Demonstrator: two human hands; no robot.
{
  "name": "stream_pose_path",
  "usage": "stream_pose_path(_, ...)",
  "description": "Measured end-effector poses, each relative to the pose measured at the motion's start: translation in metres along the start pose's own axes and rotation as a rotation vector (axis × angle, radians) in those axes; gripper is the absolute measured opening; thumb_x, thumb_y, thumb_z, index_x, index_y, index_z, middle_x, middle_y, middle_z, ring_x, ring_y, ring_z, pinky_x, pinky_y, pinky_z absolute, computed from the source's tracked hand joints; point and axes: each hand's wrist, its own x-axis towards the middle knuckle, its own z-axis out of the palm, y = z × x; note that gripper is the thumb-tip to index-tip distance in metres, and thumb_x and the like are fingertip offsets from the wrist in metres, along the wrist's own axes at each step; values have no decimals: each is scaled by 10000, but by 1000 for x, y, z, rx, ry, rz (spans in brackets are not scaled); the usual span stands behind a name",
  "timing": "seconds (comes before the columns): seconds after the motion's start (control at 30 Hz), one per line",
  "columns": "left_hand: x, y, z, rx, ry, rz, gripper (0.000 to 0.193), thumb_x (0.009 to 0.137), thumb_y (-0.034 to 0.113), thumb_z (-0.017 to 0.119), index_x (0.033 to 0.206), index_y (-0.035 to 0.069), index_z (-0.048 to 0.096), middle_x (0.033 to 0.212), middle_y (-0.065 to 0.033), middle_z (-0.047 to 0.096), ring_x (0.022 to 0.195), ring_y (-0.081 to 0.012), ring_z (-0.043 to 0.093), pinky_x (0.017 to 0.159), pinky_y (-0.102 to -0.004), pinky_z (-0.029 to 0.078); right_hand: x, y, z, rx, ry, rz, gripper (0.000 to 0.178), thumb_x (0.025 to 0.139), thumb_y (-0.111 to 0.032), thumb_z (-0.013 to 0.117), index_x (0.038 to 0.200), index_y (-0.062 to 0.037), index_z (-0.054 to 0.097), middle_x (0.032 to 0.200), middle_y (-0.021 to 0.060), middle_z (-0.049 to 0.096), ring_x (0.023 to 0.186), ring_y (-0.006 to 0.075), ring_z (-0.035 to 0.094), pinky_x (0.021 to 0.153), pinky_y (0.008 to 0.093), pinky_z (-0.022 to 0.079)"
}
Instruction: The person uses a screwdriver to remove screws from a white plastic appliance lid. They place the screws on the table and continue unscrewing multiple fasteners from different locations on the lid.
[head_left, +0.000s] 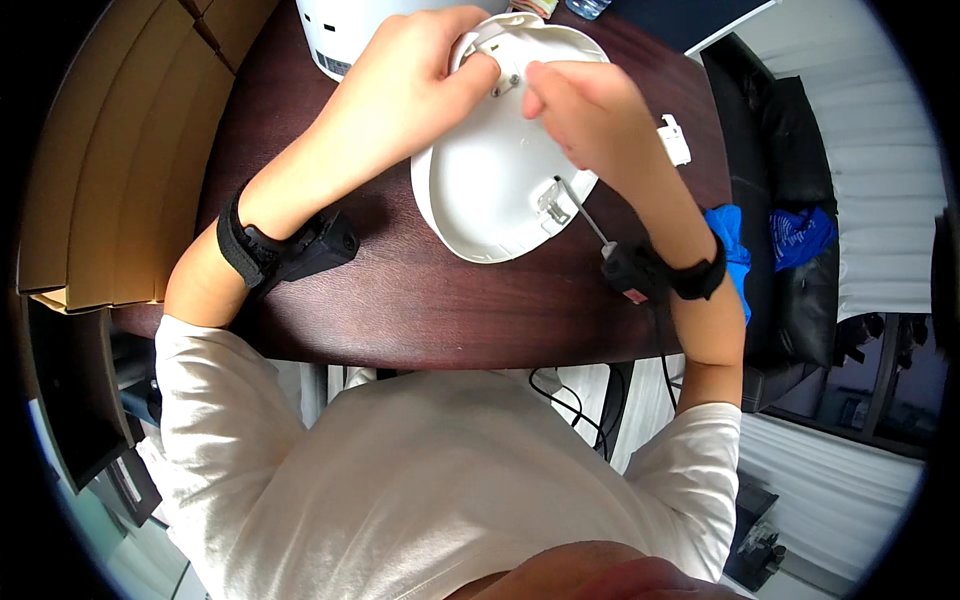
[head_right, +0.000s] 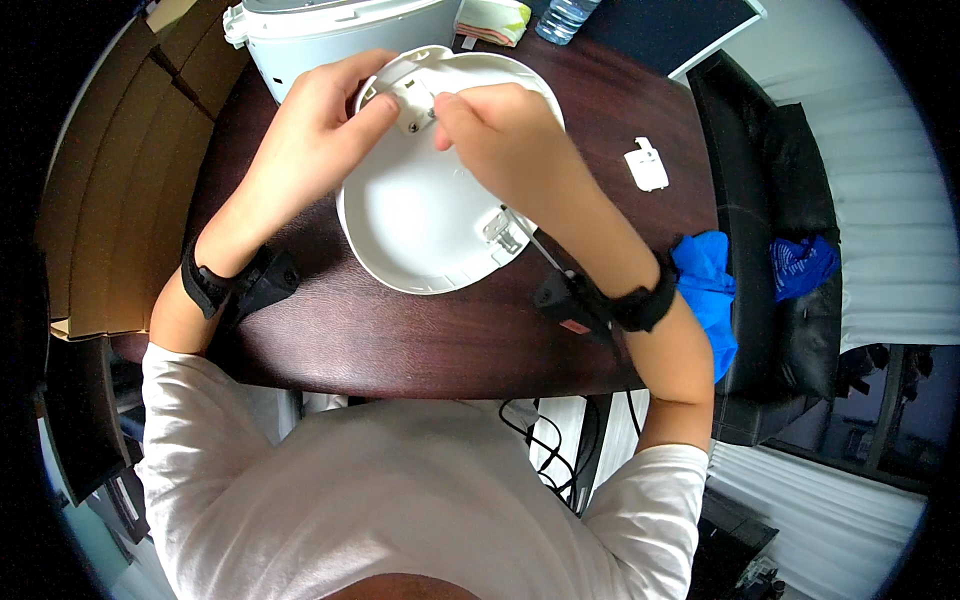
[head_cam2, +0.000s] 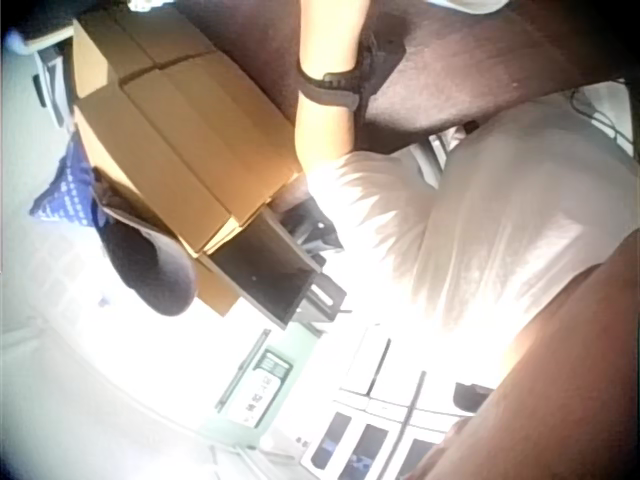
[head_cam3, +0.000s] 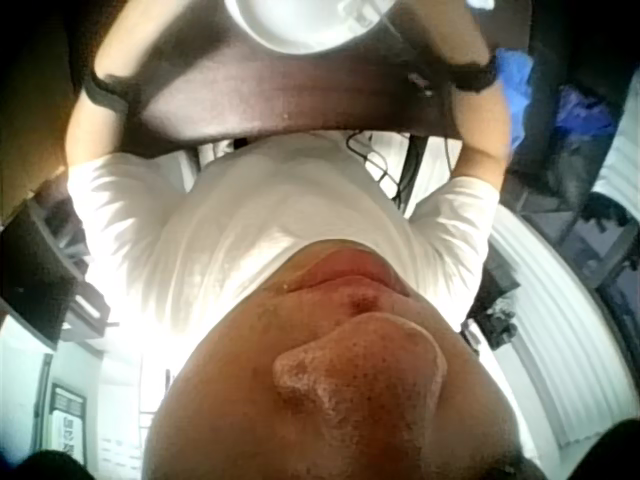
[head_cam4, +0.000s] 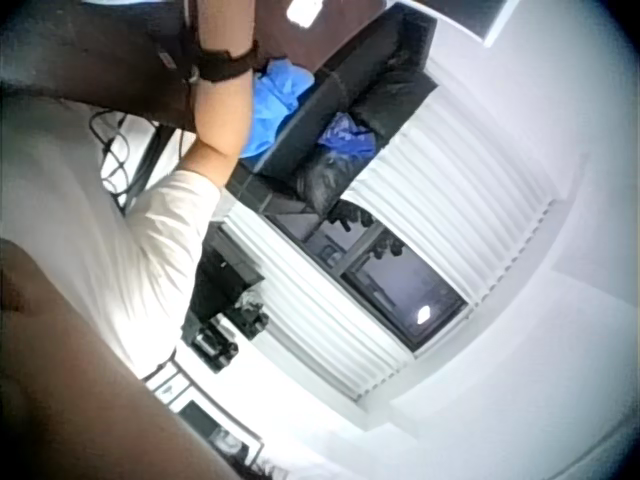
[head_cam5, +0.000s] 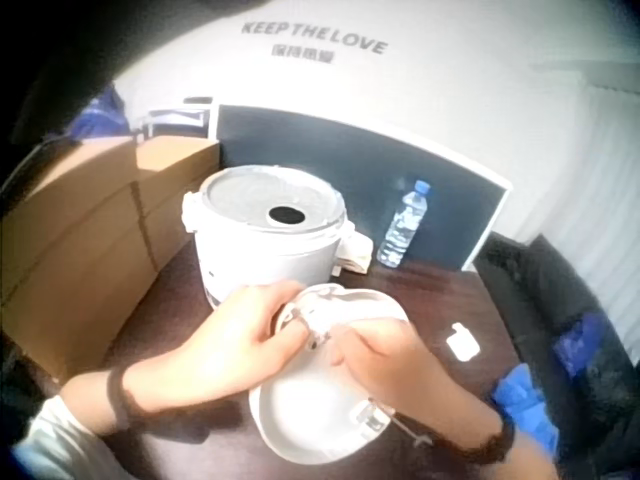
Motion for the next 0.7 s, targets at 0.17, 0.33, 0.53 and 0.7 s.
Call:
stream_pose_path(0.17,-1,-7,1,-14,15,2,336,875,120,512,1147,-64,581,836,-107,648,733,-120,595,675,-262,489,-50,15,-31,-463,33,-40,252,863,-253,640,755,-28,606,569,98,559,529,250,572,513,340,441)
stream_pose_path(0.33,2,-9,5,-101,-24,-12,352,872,122,518,1174,-50,571,907,-102,651,818,-120,603,748,-259,484,-124,74,-33,-624,-13,139,252,843,-279,666,850,-51,558,740,99,581,678,265,601,594,364,469)
stream_pose_path(0.53,-1,-10,8,-74,-1,-2,347,864,122,491,1176,-16,553,956,-90,624,880,-119,580,792,-262,467,-139,98,-16,-577,-73,49,142,887,-183,582,858,-47,552,796,118,581,749,317,575,655,420,454)
stream_pose_path(0.7,-5,-7,12,-270,28,-76,314,850,152,504,1116,-4,567,910,-90,637,846,-143,605,780,-278,481,-131,71,-29,-255,19,87,110,921,-132,532,904,-28,565,783,137,572,717,338,587,621,426,455)
